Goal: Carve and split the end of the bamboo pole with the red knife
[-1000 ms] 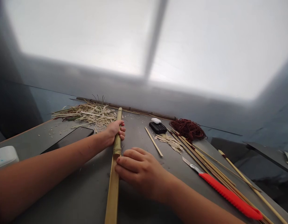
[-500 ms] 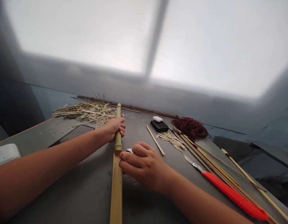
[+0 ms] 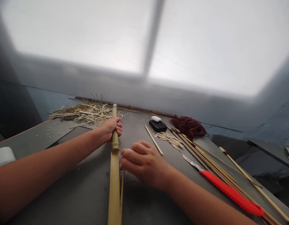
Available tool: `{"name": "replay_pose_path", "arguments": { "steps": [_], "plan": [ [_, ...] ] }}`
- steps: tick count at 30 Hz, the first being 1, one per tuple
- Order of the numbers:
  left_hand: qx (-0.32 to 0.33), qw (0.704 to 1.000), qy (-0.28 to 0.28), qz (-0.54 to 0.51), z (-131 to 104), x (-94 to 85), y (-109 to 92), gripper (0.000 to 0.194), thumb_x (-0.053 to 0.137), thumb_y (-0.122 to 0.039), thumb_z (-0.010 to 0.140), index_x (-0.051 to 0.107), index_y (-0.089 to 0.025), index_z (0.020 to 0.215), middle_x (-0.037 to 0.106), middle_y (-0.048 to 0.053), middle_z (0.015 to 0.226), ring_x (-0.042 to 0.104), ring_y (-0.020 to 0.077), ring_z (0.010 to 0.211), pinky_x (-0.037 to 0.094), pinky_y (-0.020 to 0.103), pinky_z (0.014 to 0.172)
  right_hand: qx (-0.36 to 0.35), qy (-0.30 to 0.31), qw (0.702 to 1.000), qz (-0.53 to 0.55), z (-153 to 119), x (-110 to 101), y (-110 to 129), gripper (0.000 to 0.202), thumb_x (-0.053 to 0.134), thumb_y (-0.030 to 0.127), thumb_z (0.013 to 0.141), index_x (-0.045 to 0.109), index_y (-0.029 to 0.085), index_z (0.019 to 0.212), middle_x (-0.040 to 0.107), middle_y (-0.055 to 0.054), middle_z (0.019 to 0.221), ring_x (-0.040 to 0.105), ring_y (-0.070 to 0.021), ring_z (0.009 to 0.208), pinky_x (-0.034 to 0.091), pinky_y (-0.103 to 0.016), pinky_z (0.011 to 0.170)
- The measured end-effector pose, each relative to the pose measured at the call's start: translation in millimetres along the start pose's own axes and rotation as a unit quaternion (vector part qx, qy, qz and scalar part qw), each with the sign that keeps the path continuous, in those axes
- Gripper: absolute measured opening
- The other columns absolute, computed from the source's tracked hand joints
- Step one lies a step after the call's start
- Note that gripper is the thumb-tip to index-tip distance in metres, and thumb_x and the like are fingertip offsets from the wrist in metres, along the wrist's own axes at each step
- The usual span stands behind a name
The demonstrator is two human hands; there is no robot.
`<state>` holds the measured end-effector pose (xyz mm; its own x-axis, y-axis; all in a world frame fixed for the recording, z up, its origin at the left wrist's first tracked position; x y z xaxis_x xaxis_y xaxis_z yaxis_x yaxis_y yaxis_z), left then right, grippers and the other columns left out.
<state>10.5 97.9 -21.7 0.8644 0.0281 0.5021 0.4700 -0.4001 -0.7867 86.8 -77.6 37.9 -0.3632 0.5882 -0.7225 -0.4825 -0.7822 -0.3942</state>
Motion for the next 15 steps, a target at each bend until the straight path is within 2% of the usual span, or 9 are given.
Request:
{"name": "replay_pose_path", "arguments": {
  "steps": [3, 5, 7, 11, 15],
  "plan": [
    [-0.004, 1.0, 0.003, 0.024, -3, 6.8, 4, 0.02, 0.041, -0.019, 0.095, 0.035, -0.02, 0.076, 0.035, -0.008, 0.053, 0.025, 0.001, 0.032, 0.022, 0.011, 0.032, -0.006, -0.002, 1.0, 0.017, 4, 1, 8, 0.009, 0.057, 0.013, 0.09, 0.063, 0.018, 0.094, 0.072, -0.002, 0.097, 0.056, -0.0165, 0.086, 0.044, -0.032, 0.078],
    [0.0, 1.0, -0.011, 0.019, -4, 5.5, 4, 0.021, 0.042, -0.019, 0.095, 0.034, -0.02, 0.075, 0.034, -0.008, 0.053, 0.025, 0.0008, 0.031, 0.022, 0.012, 0.031, 0.009, -0.007, 1.0, 0.021, 8, -2, 12, 0.012, 0.057, 0.012, 0.088, 0.063, 0.02, 0.093, 0.071, -0.003, 0.098, 0.056, -0.0181, 0.092, 0.044, -0.033, 0.083],
    [0.004, 1.0, -0.019, 0.015, -3, 2.8, 2, 0.022, 0.041, -0.018, 0.095, 0.034, -0.02, 0.074, 0.034, -0.008, 0.053, 0.025, 0.0009, 0.031, 0.022, 0.012, 0.031, -0.005, 0.003, 0.999, 0.04, 12, -7, 23, 0.013, 0.057, 0.012, 0.087, 0.063, 0.023, 0.092, 0.07, -0.002, 0.096, 0.057, -0.0181, 0.094, 0.045, -0.034, 0.087],
    [0.004, 1.0, -0.02, 0.017, -1, -3.2, -4, 0.023, 0.04, -0.019, 0.096, 0.034, -0.02, 0.073, 0.033, -0.008, 0.052, 0.024, 0.0009, 0.031, 0.021, 0.011, 0.031, -0.089, 0.089, 0.983, 0.134, 18, -7, 50, 0.002, 0.061, 0.021, 0.086, 0.062, 0.023, 0.085, 0.065, 0.001, 0.084, 0.059, -0.0148, 0.09, 0.046, -0.029, 0.087],
    [0.003, 1.0, -0.023, 0.018, 0, -8.0, -10, 0.022, 0.043, -0.021, 0.095, 0.035, -0.02, 0.074, 0.034, -0.008, 0.052, 0.025, 0.0011, 0.031, 0.022, 0.011, 0.031, -0.116, 0.136, 0.966, 0.186, 19, -8, 51, 0.018, 0.061, 0.036, 0.088, 0.061, 0.02, 0.08, 0.06, -0.001, 0.08, 0.058, -0.015, 0.086, 0.047, -0.027, 0.087]
  ]
}}
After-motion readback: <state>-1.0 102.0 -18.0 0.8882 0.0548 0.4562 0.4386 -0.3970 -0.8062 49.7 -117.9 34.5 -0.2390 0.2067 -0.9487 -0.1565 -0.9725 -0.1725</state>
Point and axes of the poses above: each hand's wrist, its own z-axis towards the middle knuckle, its own x-axis out of the palm, y = z × x, the point moved 9 cm from there along z, towards the middle knuckle
